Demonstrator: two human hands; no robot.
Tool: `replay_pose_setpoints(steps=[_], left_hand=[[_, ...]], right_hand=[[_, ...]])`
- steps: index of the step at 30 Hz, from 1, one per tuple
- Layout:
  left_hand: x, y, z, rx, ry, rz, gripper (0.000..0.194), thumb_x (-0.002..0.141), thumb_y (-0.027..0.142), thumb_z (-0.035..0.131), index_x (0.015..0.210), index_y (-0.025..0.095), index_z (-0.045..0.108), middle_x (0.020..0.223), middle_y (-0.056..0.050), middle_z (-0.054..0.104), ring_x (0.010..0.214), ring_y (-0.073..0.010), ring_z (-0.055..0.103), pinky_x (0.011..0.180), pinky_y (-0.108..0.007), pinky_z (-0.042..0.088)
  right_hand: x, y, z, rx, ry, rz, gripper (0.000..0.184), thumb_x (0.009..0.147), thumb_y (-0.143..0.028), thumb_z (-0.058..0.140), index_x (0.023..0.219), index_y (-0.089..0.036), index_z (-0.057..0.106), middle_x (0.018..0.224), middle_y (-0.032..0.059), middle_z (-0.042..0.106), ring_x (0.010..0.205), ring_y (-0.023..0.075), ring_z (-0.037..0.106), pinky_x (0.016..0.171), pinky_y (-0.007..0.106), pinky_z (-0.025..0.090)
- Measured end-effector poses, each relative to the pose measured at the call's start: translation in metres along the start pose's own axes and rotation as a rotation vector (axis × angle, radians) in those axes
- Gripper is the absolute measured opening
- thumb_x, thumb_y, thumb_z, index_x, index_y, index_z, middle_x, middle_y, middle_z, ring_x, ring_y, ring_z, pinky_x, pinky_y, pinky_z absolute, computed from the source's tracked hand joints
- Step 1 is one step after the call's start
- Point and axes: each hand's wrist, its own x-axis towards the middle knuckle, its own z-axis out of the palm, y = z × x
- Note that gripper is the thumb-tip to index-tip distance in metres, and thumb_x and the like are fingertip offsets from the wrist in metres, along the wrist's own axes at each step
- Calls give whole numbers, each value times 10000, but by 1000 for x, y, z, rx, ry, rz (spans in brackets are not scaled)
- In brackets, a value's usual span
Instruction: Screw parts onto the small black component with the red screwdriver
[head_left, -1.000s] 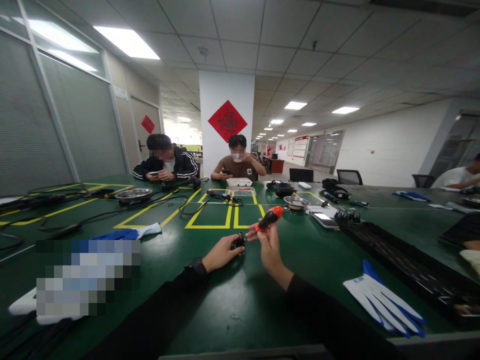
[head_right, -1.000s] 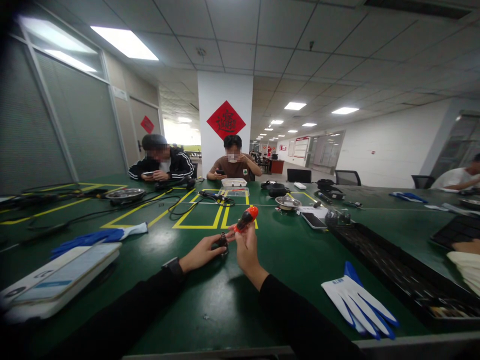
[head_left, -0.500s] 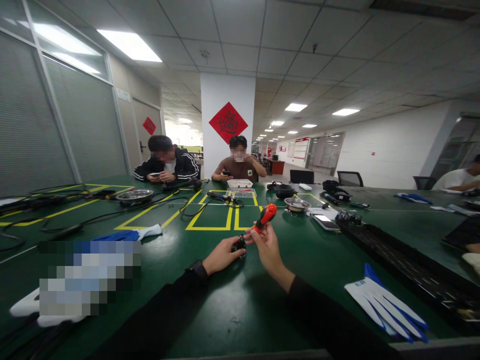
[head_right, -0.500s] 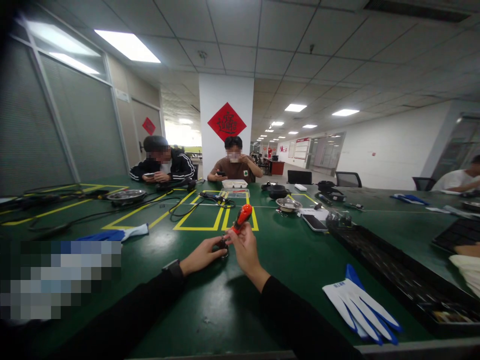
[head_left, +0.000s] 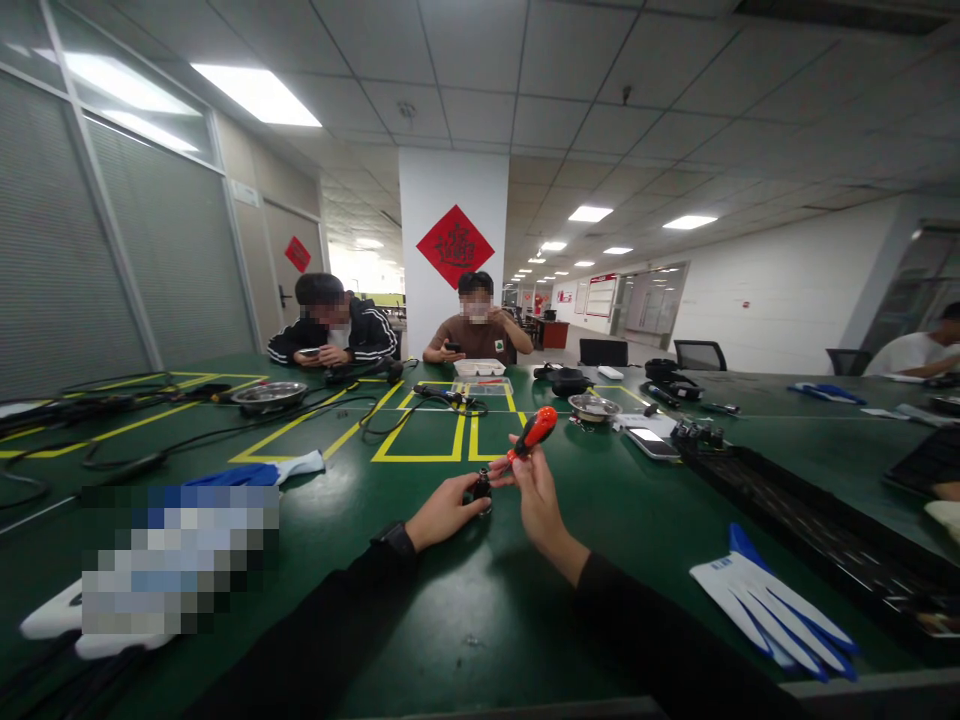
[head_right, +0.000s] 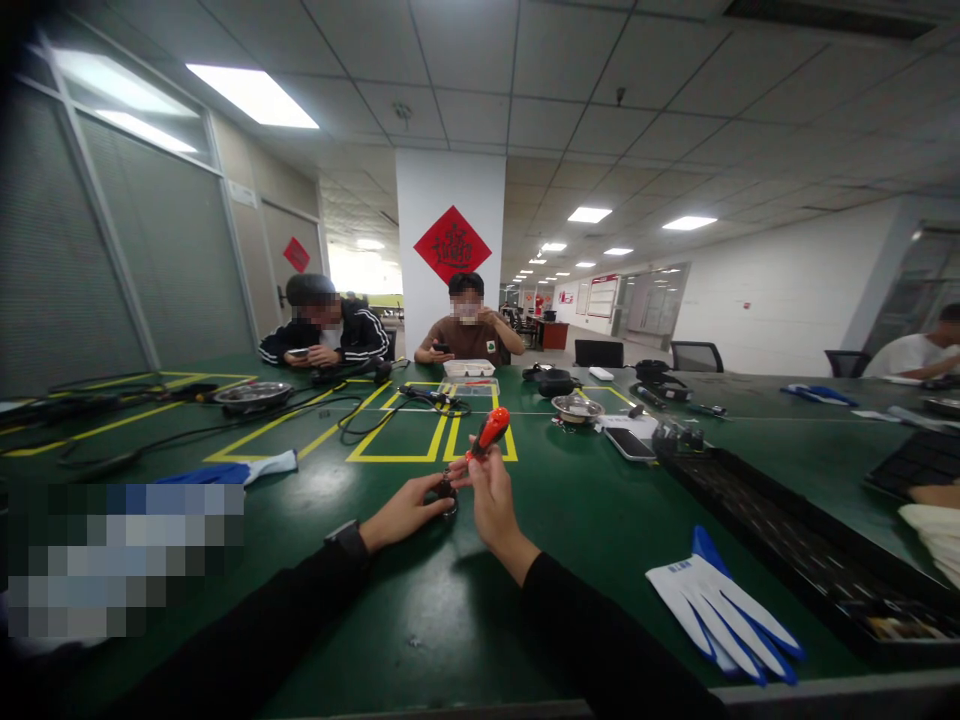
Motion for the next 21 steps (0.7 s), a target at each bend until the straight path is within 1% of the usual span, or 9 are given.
replay_pose_setpoints(steps=[4,7,12,17,21], left_hand=[[0,-1,1,-8,3,11,249,770,319,531,931,146,608,890,-46,650,790,-180,579,750,-270,434],[0,-1,1,-25,4,8,271,760,310,540,969,148,605,908,-47,652,796,-181,581,761,-271,433],[0,0,1,-17,13,2,276,757,307,544,973,147,607,909,-52,650,802,-182,575,769,-277,433],[1,1,0,-2,-1,-1,257,757,312,541,942,147,607,885,-46,644,786,-180,571,749,-271,434],[0,3,0,-19,-2,-13,242,758,314,535,920,150,609,887,-40,642,794,-182,571,754,-271,430]], right_hand=[[1,1,2,-13,8,5,249,814,-316,522,1025,-205,449,804,24,627,699,150,634,630,286,537],[2,3,1,-19,37,8,275,781,-313,568,991,-204,430,795,19,631,680,150,642,630,291,543],[0,3,1,18,44,17,334,771,-294,580,1054,-212,423,799,16,628,685,158,638,632,304,541],[-3,1,0,52,9,-27,347,837,-293,471,1167,-221,392,822,29,620,709,163,630,633,309,532],[-2,0,0,33,11,-28,333,846,-286,462,1164,-222,390,841,33,611,727,160,628,632,300,530]])
